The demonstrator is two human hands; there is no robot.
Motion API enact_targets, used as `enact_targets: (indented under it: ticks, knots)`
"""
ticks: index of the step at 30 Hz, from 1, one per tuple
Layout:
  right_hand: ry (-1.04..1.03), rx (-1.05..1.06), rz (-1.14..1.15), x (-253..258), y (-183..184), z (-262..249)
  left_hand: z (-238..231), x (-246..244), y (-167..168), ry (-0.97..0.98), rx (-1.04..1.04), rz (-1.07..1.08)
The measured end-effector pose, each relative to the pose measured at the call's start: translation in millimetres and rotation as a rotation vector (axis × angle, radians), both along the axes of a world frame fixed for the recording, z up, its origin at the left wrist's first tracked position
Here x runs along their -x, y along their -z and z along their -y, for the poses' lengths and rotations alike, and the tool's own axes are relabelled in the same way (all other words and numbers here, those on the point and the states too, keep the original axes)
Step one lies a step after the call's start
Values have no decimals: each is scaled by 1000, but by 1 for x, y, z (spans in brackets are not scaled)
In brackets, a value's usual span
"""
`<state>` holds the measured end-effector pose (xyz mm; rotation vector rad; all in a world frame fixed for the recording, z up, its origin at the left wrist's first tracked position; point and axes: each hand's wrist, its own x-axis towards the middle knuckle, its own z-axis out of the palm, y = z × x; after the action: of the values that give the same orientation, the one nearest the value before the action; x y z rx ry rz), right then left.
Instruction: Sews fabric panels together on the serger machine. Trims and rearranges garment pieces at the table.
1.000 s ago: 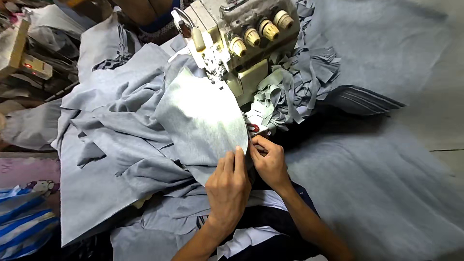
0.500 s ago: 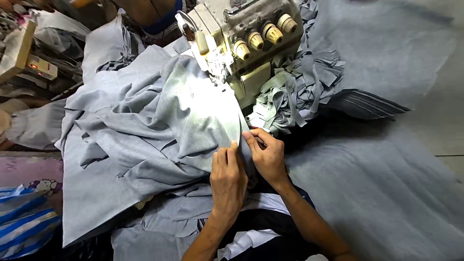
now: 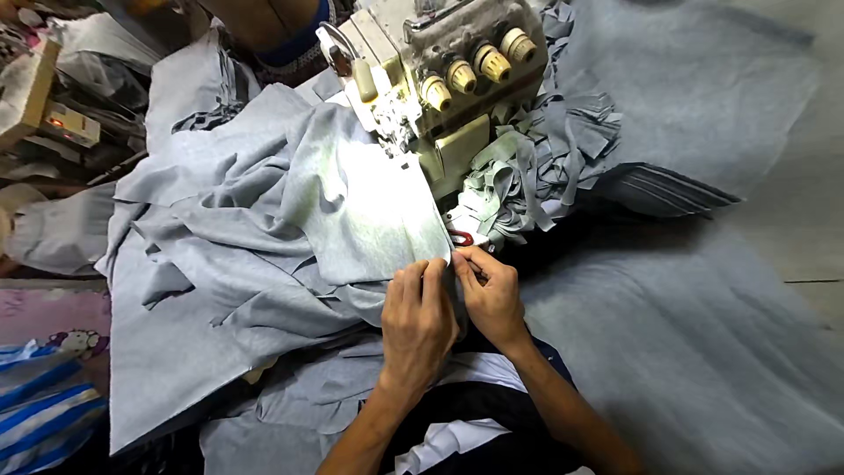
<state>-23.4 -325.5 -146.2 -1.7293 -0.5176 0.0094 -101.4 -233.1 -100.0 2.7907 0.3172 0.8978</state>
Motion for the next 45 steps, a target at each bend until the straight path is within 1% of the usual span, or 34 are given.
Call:
enact_targets:
  ticks: [2, 4, 10, 17, 20, 24, 27, 32, 38, 40, 43, 44, 45]
  knots:
    - [16, -2, 4, -3, 0, -2, 0, -2, 7, 14, 41, -10]
    - [36, 11, 10, -6, -2, -3, 2, -2, 8, 20, 68, -12]
    - [55, 60, 73, -21, -9, -15, -2, -6, 1, -18, 26, -16]
    - [74, 187, 191, -23, -14, -4, -7, 3, -11, 58, 65, 40]
    - [32, 169, 105, -16, -11, 6, -9, 8, -4, 72, 67, 86]
    - [-21, 44, 10, -10, -6, 6, -6, 4, 10, 35, -36, 116]
    - [-30, -30, -32, -11, -5, 1, -6, -1, 14, 34, -53, 126]
    - [-30, -59, -64, -20, -8, -8, -7, -12, 15, 17, -43, 162]
    - [-77, -85, -48, -44, -15, -25, -17, -34, 17, -57, -105, 166]
    - [-104, -86, -64, -52, -16, -29, -24, -37, 15, -13, -93, 124]
    - [-206, -82, -136, -65, -18, -26, -51, -12, 3, 158, 39, 50]
    - [-269, -100, -199, -69, -20, -22, -65, 5, -1, 137, 56, 68]
    - [-347, -125, -289, -75, -23, -17, -82, 27, -5, 60, 46, 86]
